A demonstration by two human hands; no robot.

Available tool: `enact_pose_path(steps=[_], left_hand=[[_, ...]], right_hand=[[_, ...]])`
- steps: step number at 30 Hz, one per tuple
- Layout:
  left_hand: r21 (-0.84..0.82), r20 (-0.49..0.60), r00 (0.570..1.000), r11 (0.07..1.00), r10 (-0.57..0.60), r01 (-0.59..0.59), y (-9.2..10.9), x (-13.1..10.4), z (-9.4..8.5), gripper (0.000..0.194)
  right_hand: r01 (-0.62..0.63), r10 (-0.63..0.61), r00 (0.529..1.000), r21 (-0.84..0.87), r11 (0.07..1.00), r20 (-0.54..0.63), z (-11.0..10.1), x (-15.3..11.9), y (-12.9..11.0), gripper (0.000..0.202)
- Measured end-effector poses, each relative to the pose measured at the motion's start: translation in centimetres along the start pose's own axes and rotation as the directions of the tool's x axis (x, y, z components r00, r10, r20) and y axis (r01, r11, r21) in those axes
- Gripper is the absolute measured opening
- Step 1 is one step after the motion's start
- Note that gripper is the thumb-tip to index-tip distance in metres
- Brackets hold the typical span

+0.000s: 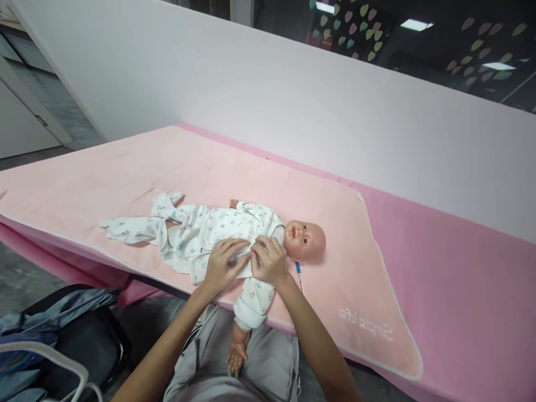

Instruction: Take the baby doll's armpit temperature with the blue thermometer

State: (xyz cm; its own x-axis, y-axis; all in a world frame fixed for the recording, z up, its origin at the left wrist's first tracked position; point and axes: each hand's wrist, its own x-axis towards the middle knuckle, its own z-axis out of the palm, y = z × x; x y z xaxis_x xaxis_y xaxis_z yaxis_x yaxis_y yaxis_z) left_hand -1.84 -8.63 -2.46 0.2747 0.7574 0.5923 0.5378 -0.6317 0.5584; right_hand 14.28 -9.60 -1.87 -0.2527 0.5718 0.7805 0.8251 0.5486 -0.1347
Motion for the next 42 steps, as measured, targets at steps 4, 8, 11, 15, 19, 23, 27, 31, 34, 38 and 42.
enact_pose_path(steps=[4, 8, 11, 15, 19, 23, 27, 31, 34, 38, 42], left_hand=[[0.011, -0.01, 1.0, 1.0, -0.002, 0.002, -0.2, 0.0, 0.1, 0.026], [0.019, 0.028, 0.999, 0.999, 0.028, -0.028, -0.2, 0.0, 0.0, 0.025], [0.038, 0.036, 0.999, 0.999, 0.002, -0.004, 0.4, 0.3, -0.1, 0.024], [0.037, 0.05, 0.996, 0.996, -0.08, 0.078, 1.1, 1.0, -0.3, 0.02], [-0.046, 0.105, 0.988, 0.992, -0.109, 0.115, 0.8, 1.3, -0.9, 0.02], [-0.124, 0.125, 0.986, 0.984, -0.11, 0.126, 0.2, 1.2, -1.3, 0.021], [-0.126, 0.108, 0.988, 0.985, -0.108, 0.122, 0.2, 1.1, -1.3, 0.018], [-0.123, 0.127, 0.988, 0.987, -0.083, 0.099, 0.2, 1.3, -1.4, 0.015], [-0.068, 0.173, 0.984, 0.996, -0.043, 0.056, 0.3, 1.6, -1.5, 0.019], [0.085, 0.227, 0.974, 0.996, -0.024, 0.005, 1.5, 2.0, -1.5, 0.023], [0.189, 0.263, 0.965, 0.981, -0.013, -0.038, 2.7, 2.3, -1.6, 0.017]], right_hand=[[-0.01, 0.009, 1.0, 0.031, 0.999, 0.02, 0.2, 0.1, 0.3, 0.012], [-0.034, 0.034, 0.999, 0.045, 0.998, -0.002, 0.5, 0.1, 0.4, 0.012], [-0.053, 0.054, 0.998, 0.043, 0.998, -0.021, 0.6, 0.2, 0.5, 0.011], [-0.079, 0.08, 0.997, 0.044, 0.996, -0.01, 0.6, 0.2, 0.5, 0.011], [-0.092, 0.092, 0.996, 0.047, 0.995, -0.008, 0.7, 0.3, 0.6, 0.012], [-0.09, 0.091, 0.996, 0.053, 0.995, -0.011, 0.7, 0.4, 0.5, 0.012], [-0.084, 0.085, 0.996, 0.067, 0.994, -0.017, 0.6, 0.4, 0.4, 0.013], [-0.075, 0.077, 0.997, 0.073, 0.994, -0.018, 0.5, 0.5, 0.3, 0.013], [-0.066, 0.067, 0.998, 0.057, 0.996, -0.007, 0.4, 0.4, 0.3, 0.014], [-0.067, 0.067, 0.998, 0.02, 0.998, 0.002, 0.6, 0.2, 0.3, 0.013], [-0.068, 0.068, 0.998, 0.019, 0.998, -0.005, 0.7, 0.0, 0.4, 0.013]])
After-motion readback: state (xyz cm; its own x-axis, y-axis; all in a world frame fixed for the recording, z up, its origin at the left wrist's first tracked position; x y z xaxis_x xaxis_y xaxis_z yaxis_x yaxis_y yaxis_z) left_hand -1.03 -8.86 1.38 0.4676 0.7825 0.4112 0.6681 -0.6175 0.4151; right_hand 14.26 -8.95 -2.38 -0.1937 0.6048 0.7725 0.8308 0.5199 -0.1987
